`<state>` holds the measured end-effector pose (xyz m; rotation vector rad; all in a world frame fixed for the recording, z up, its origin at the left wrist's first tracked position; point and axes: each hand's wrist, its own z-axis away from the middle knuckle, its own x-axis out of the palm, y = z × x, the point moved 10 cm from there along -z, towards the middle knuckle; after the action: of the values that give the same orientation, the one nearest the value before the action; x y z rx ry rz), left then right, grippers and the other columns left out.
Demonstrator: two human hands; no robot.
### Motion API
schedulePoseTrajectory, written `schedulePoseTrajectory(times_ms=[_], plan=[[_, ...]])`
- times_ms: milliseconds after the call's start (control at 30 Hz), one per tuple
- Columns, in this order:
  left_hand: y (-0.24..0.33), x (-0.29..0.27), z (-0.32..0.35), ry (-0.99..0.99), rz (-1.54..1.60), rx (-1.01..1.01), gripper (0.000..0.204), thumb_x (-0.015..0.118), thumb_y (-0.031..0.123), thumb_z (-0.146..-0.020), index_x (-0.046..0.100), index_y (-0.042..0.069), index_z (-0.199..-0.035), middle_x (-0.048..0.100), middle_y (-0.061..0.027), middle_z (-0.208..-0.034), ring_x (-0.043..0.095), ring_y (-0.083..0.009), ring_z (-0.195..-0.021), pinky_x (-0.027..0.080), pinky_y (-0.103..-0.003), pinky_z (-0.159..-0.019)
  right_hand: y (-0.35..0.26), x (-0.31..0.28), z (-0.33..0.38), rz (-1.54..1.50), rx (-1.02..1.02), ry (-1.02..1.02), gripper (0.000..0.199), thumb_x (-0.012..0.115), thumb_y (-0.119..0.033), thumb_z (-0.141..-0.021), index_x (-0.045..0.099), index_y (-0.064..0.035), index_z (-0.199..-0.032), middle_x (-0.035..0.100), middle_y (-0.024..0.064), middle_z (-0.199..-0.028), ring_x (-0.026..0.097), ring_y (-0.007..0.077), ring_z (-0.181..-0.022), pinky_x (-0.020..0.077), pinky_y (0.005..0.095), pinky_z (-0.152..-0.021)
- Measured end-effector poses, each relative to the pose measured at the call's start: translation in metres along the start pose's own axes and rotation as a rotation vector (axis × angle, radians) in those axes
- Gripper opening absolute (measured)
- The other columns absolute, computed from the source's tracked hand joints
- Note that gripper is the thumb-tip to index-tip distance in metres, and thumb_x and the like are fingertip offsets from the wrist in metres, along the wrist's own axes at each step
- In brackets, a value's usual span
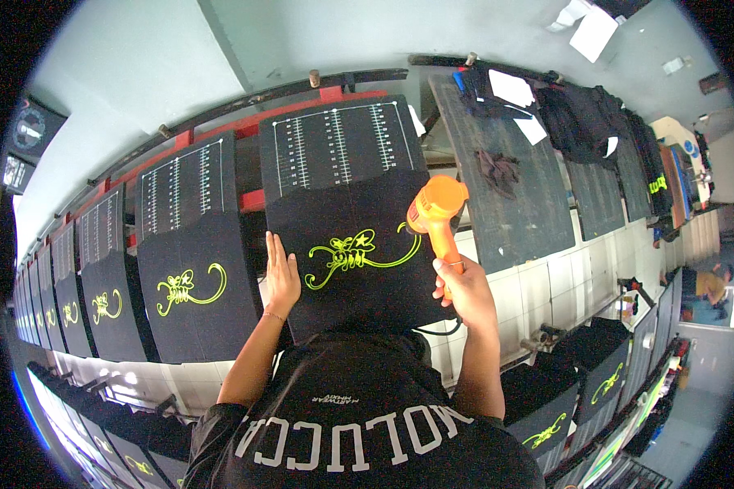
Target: The person uses a heat gun to dry the yellow ink design on black shirts arranged on a long printing table, moving between different stations.
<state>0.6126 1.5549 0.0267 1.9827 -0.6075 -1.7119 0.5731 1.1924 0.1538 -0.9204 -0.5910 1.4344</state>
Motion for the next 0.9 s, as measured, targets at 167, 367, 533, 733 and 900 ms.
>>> schedulePoseTrajectory(times_ms=[167,367,533,733,900], plan=[[0.0,0.0,0.0,0.004,0.009,0.003,0.057,0.042,0.016,-0.098,0.024,-0.009,-0.146,0.017,-0.0281,-0.155,0.031,-0.0424,-0.138,0.031,-0.045,-0.11,0.005,-0.006,0.005,-0.04,0.008,0.002,0.031,0.066,-0.033,-0.092,0.058,-0.0031,-0.095,0.058,0.0013,-0.069,0.059,0.0115,-0.055,0.0457,0.0245,-0.045],[0.001,0.0,0.001,0.006,0.027,0.006,0.057,0.042,0.016,-0.098,0.023,-0.01,-0.146,0.016,-0.0287,-0.155,0.029,-0.0431,-0.139,0.03,-0.045,-0.111,0.007,-0.006,0.01,0.002,-0.013,0.01,0.033,0.066,-0.035,-0.091,0.057,-0.0035,-0.095,0.059,0.0011,-0.07,0.059,0.0114,-0.055,0.0453,0.024,-0.045],[-0.003,-0.001,0.004,0.036,0.049,0.009,0.058,0.041,0.016,-0.099,0.019,-0.01,-0.146,0.016,-0.0301,-0.154,0.028,-0.0439,-0.139,0.029,-0.045,-0.112,0.009,-0.008,0.013,-0.002,-0.011,0.005,0.034,0.066,-0.036,-0.091,0.057,-0.0031,-0.097,0.059,0.0007,-0.069,0.059,0.0111,-0.055,0.0454,0.0238,-0.045],[-0.02,0.008,0.012,-0.036,0.158,-0.163,0.06,0.04,0.017,-0.101,0.013,-0.007,-0.149,0.02,-0.0313,-0.152,0.027,-0.0433,-0.14,0.028,-0.042,-0.114,0.017,-0.013,0.02,-0.017,0.034,0.008,0.033,0.066,-0.035,-0.091,0.057,-0.0031,-0.097,0.059,0.001,-0.07,0.06,0.0114,-0.055,0.0455,0.0237,-0.045],[-0.028,0.005,0.02,0.026,0.13,-0.141,0.059,0.036,0.023,-0.102,0.013,-0.005,-0.15,0.036,-0.0318,-0.144,0.041,-0.0433,-0.131,0.036,-0.042,-0.107,0.016,-0.011,0.027,-0.024,0.011,0.031,0.032,0.065,-0.033,-0.092,0.057,-0.0024,-0.1,0.058,0.0015,-0.07,0.059,0.0118,-0.055,0.045,0.0243,-0.045]])
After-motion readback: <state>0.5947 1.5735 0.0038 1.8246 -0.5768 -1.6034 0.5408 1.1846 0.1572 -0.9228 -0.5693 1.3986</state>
